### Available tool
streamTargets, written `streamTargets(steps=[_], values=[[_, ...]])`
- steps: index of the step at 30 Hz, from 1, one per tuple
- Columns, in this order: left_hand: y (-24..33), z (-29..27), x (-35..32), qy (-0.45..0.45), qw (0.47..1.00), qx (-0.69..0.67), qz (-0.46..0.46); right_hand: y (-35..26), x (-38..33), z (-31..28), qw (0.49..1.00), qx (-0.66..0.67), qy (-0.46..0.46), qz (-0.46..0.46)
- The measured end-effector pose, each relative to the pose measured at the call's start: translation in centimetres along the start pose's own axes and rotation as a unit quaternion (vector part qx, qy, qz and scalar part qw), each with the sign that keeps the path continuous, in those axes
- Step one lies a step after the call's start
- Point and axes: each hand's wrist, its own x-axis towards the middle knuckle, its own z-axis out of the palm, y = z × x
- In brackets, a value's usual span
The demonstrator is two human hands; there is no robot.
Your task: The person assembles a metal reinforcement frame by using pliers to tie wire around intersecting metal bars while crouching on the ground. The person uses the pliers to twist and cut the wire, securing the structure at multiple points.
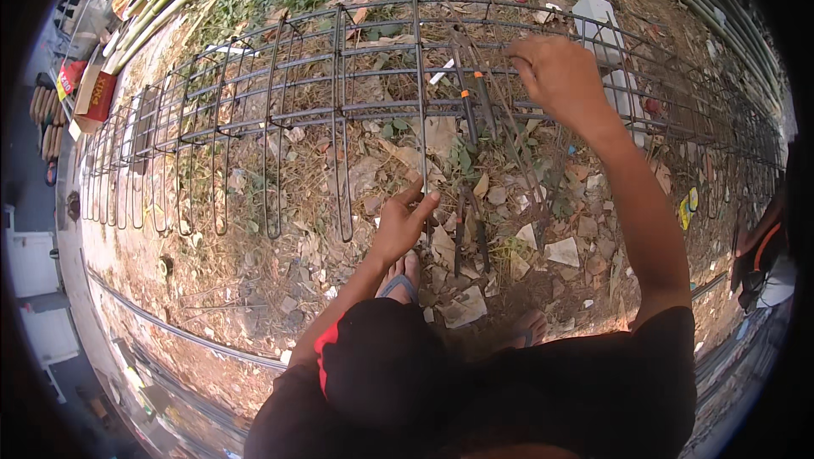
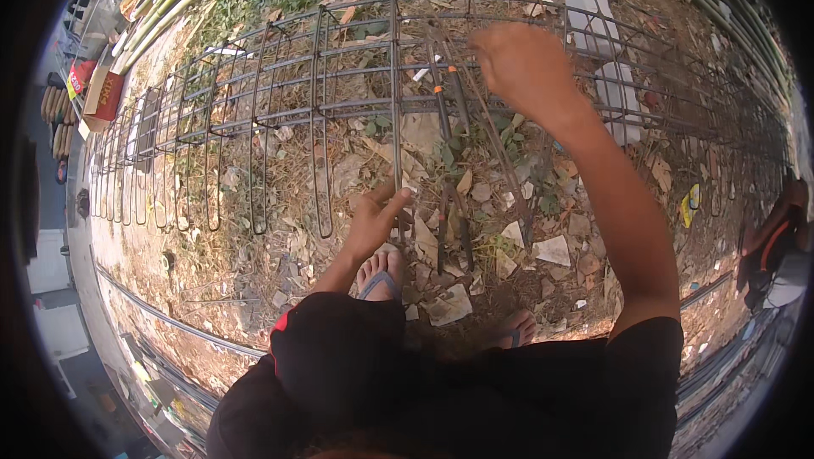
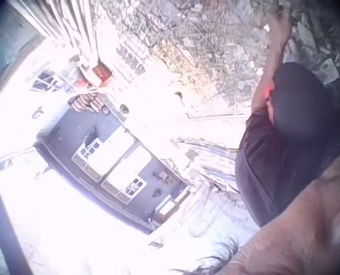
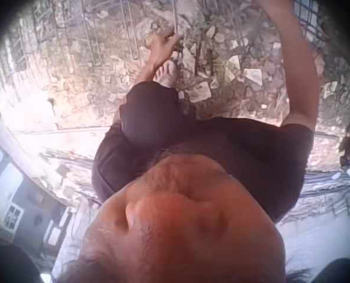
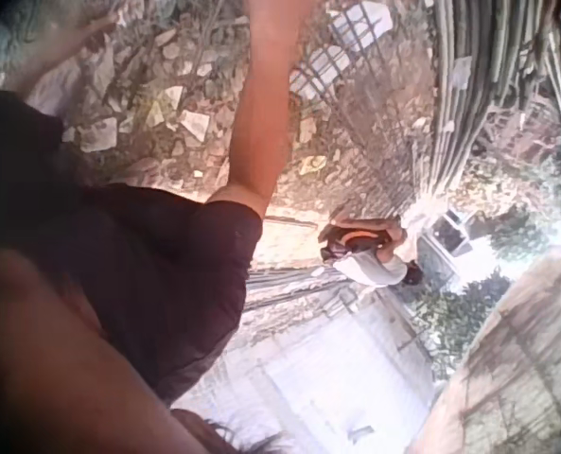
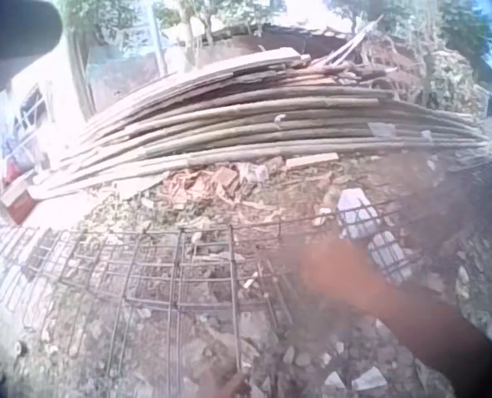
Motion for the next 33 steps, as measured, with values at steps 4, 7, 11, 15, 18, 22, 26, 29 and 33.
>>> streamTargets(steps=[4,7,11,15,18,22,26,29,33], values=[[-0.1,-1.7,2.3,0.096,0.992,-0.016,0.074,-3.3,2.0,4.3,0.993,-0.075,-0.089,-0.016],[0.9,-2.9,6.0,0.145,0.982,-0.061,0.103,-5.3,3.3,7.1,0.980,-0.124,-0.153,0.000],[2.2,-2.2,10.7,0.160,0.971,-0.152,0.093,-6.3,4.2,9.5,0.979,-0.039,-0.199,0.009],[1.9,-1.5,11.9,0.140,0.973,-0.172,0.058,-6.0,4.4,10.6,0.983,0.059,-0.171,0.007],[1.5,-1.7,11.9,0.156,0.979,-0.106,0.076,-5.6,4.4,10.8,0.988,0.016,-0.151,0.018],[1.4,-1.9,12.0,0.184,0.973,-0.088,0.109,-5.3,4.3,10.8,0.993,-0.053,-0.103,0.032],[2.0,-1.3,12.0,0.161,0.973,-0.124,0.111,-5.3,4.2,10.9,0.990,0.008,-0.138,0.030],[2.4,-1.0,12.1,0.153,0.972,-0.139,0.109,-5.2,4.3,10.7,0.991,0.000,-0.129,0.039],[2.3,-1.1,12.1,0.164,0.969,-0.146,0.109,-4.9,4.4,10.2,0.996,-0.048,-0.047,0.060]])
